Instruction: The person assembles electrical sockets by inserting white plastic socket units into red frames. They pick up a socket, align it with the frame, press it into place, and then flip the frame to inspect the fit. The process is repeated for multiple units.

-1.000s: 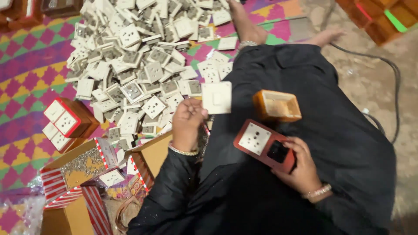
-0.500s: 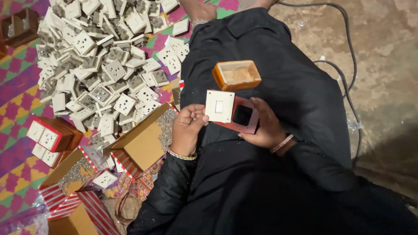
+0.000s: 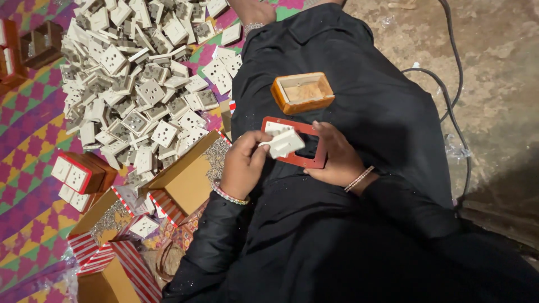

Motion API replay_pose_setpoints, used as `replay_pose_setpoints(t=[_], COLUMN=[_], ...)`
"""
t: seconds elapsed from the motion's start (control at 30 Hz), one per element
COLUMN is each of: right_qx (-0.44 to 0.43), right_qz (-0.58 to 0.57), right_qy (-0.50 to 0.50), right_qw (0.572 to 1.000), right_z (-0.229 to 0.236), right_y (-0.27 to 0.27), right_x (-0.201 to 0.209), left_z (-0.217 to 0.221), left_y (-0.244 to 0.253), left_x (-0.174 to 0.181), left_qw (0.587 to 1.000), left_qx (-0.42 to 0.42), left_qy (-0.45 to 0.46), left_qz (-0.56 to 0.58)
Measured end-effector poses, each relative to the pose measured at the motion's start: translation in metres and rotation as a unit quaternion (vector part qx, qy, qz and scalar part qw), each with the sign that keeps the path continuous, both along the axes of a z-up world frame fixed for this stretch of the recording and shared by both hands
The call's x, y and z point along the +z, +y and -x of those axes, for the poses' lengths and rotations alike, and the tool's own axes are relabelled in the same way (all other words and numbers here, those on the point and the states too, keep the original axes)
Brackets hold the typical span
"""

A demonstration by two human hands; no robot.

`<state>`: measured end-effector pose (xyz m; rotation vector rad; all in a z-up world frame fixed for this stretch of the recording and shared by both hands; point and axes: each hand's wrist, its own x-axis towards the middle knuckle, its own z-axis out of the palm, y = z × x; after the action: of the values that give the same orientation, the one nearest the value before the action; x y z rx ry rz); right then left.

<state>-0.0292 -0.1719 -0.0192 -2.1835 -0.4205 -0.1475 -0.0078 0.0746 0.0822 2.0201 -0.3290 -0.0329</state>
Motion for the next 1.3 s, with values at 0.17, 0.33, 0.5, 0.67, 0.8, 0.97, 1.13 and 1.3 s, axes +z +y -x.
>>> replay_pose_setpoints(t=[0.17,0.33,0.5,0.67,0.8,0.97,1.13,1.3], right_qx=[0.027,0.050,0.039,0.045,0.060,0.055,0.051,0.048], right_qz=[0.004,-0.049,-0.011,-0.043,-0.045,-0.063,-0.061,-0.039], right_qy=[-0.022,-0.045,0.055,0.039,-0.033,-0.059,-0.054,-0.048], right_qw=[0.999,0.997,0.998,0.997,0.997,0.995,0.995,0.997], right_z=[-0.001,-0.003,-0.006,-0.007,-0.008,-0.005,-0.004,-0.003], right_y=[0.001,0.000,0.001,0.000,-0.002,-0.002,-0.002,-0.001], right_x=[-0.004,-0.001,0.010,0.010,0.002,-0.004,-0.005,-0.002], left_z=[-0.023,-0.056,-0.079,-0.075,-0.048,-0.027,-0.015,-0.013], left_y=[-0.019,-0.052,-0.075,-0.068,-0.041,-0.032,-0.031,-0.026], left_x=[0.031,0.017,-0.016,-0.018,-0.002,-0.005,-0.023,-0.005], left_qw=[0.960,0.908,0.894,0.927,0.938,0.911,0.916,0.933], left_qx=[-0.205,-0.341,-0.352,-0.310,-0.220,-0.209,-0.196,-0.158], left_qy=[-0.097,-0.001,0.005,-0.123,-0.107,-0.114,-0.154,-0.192], left_qz=[-0.164,-0.244,-0.275,-0.169,-0.247,-0.337,-0.314,-0.260])
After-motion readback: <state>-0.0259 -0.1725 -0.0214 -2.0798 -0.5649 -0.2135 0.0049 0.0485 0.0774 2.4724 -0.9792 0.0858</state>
